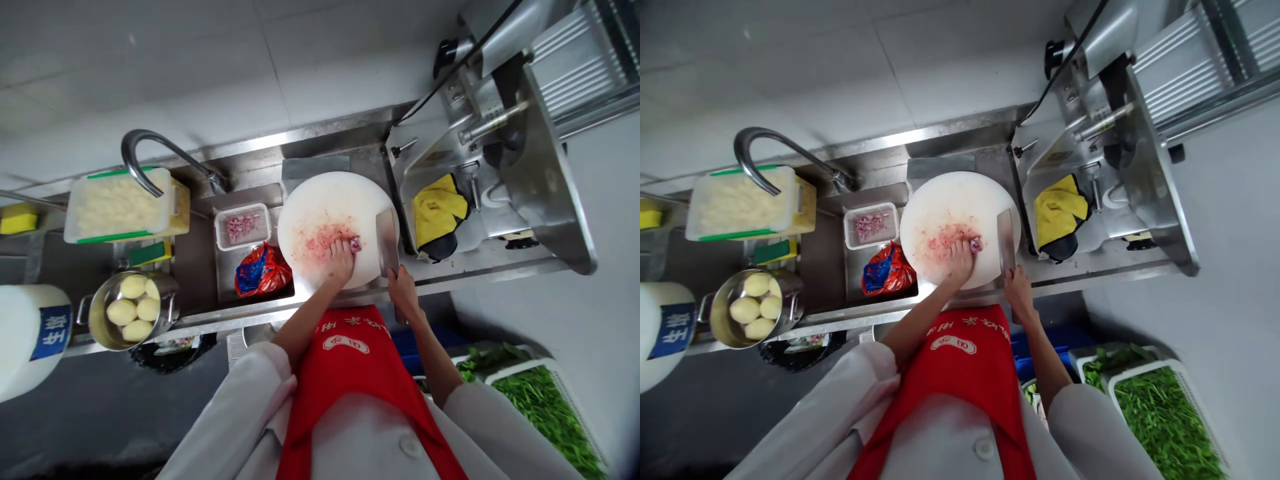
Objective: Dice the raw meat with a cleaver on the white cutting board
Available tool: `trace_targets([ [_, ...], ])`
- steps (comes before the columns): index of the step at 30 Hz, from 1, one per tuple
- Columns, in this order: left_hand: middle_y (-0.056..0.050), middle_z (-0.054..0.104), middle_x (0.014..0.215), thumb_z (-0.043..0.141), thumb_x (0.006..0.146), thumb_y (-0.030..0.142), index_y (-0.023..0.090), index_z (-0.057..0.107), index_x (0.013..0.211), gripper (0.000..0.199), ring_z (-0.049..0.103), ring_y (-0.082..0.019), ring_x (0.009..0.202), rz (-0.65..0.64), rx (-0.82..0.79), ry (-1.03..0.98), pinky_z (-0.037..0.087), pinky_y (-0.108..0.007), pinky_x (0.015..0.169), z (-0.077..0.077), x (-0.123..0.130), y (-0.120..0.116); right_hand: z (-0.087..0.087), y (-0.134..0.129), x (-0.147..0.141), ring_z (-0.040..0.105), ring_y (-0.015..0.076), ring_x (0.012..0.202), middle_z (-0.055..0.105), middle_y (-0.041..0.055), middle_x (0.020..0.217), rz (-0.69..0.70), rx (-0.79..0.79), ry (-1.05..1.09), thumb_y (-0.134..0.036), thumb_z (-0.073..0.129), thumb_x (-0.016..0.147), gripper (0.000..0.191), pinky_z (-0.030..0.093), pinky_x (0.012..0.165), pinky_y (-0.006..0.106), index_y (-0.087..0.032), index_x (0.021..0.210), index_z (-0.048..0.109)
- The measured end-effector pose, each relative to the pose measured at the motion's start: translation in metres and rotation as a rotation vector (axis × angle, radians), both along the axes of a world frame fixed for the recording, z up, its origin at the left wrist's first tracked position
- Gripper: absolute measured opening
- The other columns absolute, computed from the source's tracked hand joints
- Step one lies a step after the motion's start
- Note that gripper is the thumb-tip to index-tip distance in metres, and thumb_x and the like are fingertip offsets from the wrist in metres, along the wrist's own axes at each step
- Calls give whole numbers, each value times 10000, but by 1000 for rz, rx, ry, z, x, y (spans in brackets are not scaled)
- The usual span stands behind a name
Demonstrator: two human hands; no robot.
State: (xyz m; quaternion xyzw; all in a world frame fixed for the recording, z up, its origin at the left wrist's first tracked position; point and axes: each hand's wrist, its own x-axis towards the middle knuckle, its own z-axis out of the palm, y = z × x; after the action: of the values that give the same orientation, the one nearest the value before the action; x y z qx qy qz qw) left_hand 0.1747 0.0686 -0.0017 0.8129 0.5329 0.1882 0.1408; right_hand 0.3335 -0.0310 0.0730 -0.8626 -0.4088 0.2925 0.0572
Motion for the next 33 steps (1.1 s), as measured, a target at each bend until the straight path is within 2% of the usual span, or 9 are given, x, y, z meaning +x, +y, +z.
trace_targets([
  [5,-226,563,1248,582,891,620,116,559,1316,660,513,-389,1153,14,-62,-81,434,-539,969,10,-3,3,1,9,0,642,245,883,683,141,923,136,-35,-51,-292,390,1036,283,376,719,299,-97,1116,578],
  [9,-143,614,1201,507,988,385,176,676,1115,297,546,-287,1126,-210,-137,-242,443,-471,1001,12,-16,37,0,11,0,649,247,887,688,142,935,191,-54,-84,-290,378,1041,289,380,726,299,-91,1124,571],
  [11,-98,658,1058,477,1000,306,190,703,987,255,577,-247,1046,-367,-186,-277,447,-448,1001,11,-19,47,2,13,-1,652,249,892,691,145,945,202,-65,-98,-284,373,1041,288,385,732,300,-91,1121,571],
  [13,-85,663,1014,493,995,308,192,701,963,240,578,-236,1031,-395,-172,-313,454,-433,992,9,-24,47,6,16,-3,657,251,885,694,148,942,207,-79,-113,-280,366,1041,289,389,730,301,-90,1123,568],
  [19,-122,584,1035,389,1035,336,183,602,1103,271,548,-241,1075,248,128,-501,479,-418,945,7,-54,23,44,26,-23,663,277,793,688,168,859,190,94,-173,-335,256,1061,397,395,682,322,-83,1148,550],
  [21,-153,565,1125,368,1041,353,166,550,1202,307,529,-253,1156,329,167,-531,460,-434,992,7,-59,18,53,31,-33,665,285,787,680,189,863,131,199,-219,-373,222,1062,448,404,674,328,-71,1183,531],
  [23,-204,530,1272,340,1046,365,124,485,1322,394,474,-277,1283,270,134,-492,408,-467,1076,9,-56,14,51,37,-43,673,291,803,679,204,876,121,218,-223,-378,225,1060,452,417,675,331,-67,1194,524],
  [29,-209,255,1622,297,1039,389,66,236,1565,620,187,-312,1535,-245,-90,-59,206,-539,1226,9,-22,-3,10,54,-57,699,271,909,706,187,952,324,-75,-82,-260,305,1050,291,449,739,309,-101,1158,523],
  [33,-222,234,1624,257,1026,280,18,217,1572,606,156,-300,1546,-274,-114,32,165,-545,1242,0,-15,-10,3,54,-50,697,267,955,704,195,1008,343,-101,-100,-269,302,1053,300,456,765,302,-95,1171,516],
])
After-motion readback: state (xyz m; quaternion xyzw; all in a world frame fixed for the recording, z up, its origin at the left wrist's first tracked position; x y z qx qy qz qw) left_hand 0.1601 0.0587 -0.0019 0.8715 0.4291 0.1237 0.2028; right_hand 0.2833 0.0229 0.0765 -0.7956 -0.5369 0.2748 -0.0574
